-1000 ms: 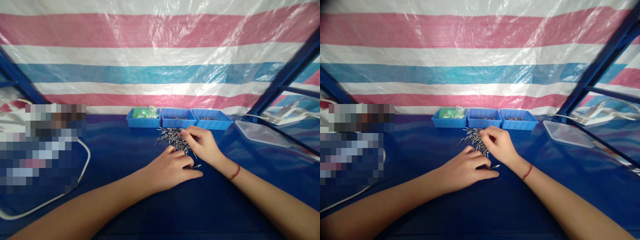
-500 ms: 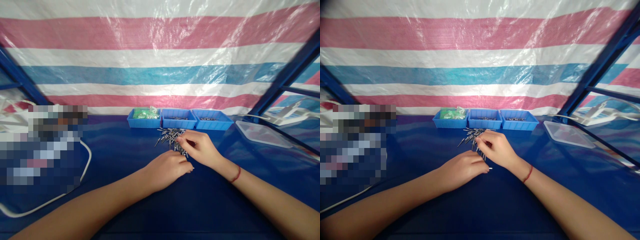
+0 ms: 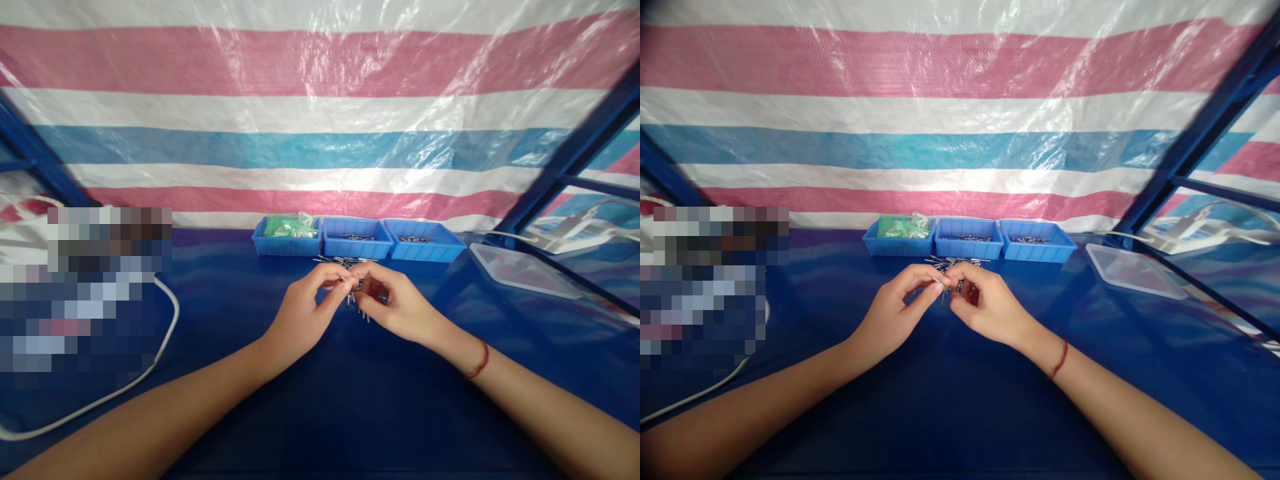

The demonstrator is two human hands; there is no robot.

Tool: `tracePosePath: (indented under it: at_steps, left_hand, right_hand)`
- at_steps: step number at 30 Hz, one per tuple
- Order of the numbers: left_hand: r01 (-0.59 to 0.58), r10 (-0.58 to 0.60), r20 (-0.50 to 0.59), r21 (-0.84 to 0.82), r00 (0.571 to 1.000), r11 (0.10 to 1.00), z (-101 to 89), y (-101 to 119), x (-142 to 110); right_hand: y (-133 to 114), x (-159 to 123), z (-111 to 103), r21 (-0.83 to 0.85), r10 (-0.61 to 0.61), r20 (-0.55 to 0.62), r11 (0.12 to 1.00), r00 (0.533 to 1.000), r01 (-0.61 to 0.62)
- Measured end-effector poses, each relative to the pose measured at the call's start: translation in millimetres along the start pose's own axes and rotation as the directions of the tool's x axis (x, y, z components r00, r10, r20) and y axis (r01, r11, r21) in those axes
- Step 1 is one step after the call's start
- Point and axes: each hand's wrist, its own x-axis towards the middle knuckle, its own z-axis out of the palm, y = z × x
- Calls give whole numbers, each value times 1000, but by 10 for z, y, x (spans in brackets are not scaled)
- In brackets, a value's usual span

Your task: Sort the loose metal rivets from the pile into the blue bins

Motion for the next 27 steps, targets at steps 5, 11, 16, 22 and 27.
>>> tracePosePath:
  at_steps: [5,11,16,22,27]
  left_hand:
    - [75,-77,-42,-44,996,996,-1,-25,0]
    - [153,-161,-76,-101,984,983,-7,-92,17]
    - [187,-192,-42,-103,980,977,-1,-91,12]
    - [190,-192,-2,-111,981,975,8,-59,13]
    - [144,-150,-56,-94,987,985,8,-78,7]
  right_hand:
    - [2,-9,50,42,14,-72,999,997,-11]
    - [-21,-32,37,-3,-15,-171,1000,985,15]
    - [-52,-44,24,-50,-57,-223,998,973,47]
    - [-59,-63,12,-66,-79,-224,996,971,66]
    - [-76,-62,-12,-109,-111,-206,990,972,90]
